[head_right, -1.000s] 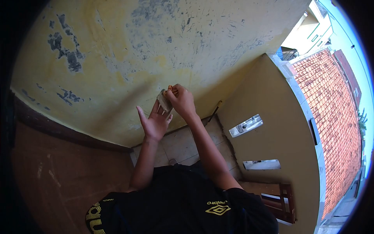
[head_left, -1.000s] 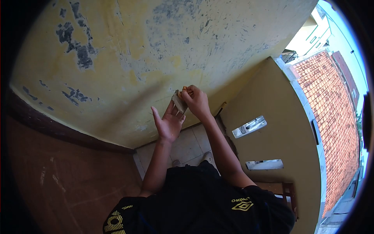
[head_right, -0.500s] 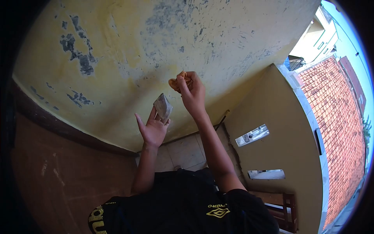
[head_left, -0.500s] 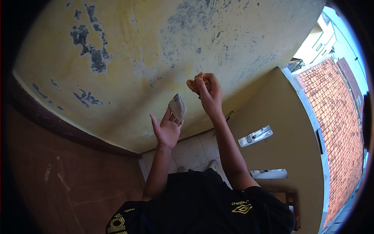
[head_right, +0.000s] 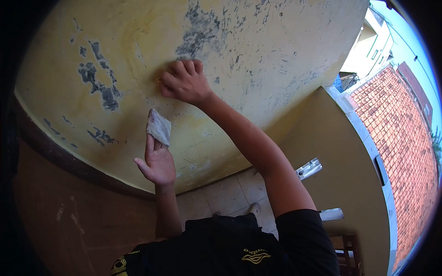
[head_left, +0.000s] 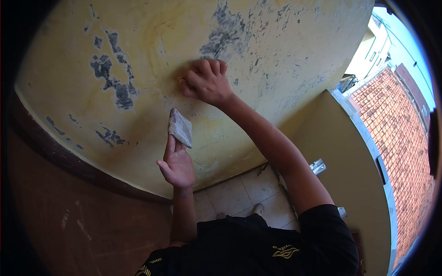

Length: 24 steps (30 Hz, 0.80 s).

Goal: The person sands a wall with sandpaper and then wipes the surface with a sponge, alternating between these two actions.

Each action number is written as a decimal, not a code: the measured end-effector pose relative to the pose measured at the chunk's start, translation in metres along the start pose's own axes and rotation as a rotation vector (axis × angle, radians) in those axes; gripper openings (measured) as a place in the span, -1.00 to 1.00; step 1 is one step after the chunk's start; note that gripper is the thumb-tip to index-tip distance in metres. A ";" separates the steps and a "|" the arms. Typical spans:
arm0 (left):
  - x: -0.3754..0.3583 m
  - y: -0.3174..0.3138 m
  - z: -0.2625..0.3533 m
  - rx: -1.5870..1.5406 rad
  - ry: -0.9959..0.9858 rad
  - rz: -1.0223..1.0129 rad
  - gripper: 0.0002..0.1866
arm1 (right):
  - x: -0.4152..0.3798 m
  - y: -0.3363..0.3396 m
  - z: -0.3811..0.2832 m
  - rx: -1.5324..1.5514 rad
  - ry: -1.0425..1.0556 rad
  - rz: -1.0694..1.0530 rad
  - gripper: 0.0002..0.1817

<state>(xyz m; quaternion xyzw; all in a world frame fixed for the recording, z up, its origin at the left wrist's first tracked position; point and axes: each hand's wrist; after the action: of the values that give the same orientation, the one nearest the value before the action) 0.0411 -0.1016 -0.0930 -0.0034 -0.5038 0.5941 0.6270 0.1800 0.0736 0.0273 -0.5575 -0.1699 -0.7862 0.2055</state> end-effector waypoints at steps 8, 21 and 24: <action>0.000 0.016 0.015 0.031 0.019 -0.042 0.13 | 0.091 0.008 0.086 -0.109 0.073 -0.004 -0.58; -0.034 0.023 0.018 0.027 0.066 0.081 0.07 | -0.064 0.018 0.024 -0.004 0.323 -0.177 -0.75; -0.039 0.032 0.026 0.033 0.076 0.086 0.07 | 0.003 0.022 0.070 -0.114 0.079 -0.046 -0.70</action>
<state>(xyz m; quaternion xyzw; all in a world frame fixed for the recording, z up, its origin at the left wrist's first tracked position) 0.0093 -0.1367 -0.1239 -0.0374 -0.4691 0.6283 0.6196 0.2472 0.0890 0.0534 -0.5328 -0.1295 -0.8205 0.1617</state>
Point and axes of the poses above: each hand's wrist, its own x-axis towards the middle knuckle, its own y-axis out of the back of the hand, z = x × y, and after that the axes turned 6 degrees about -x, right-handed
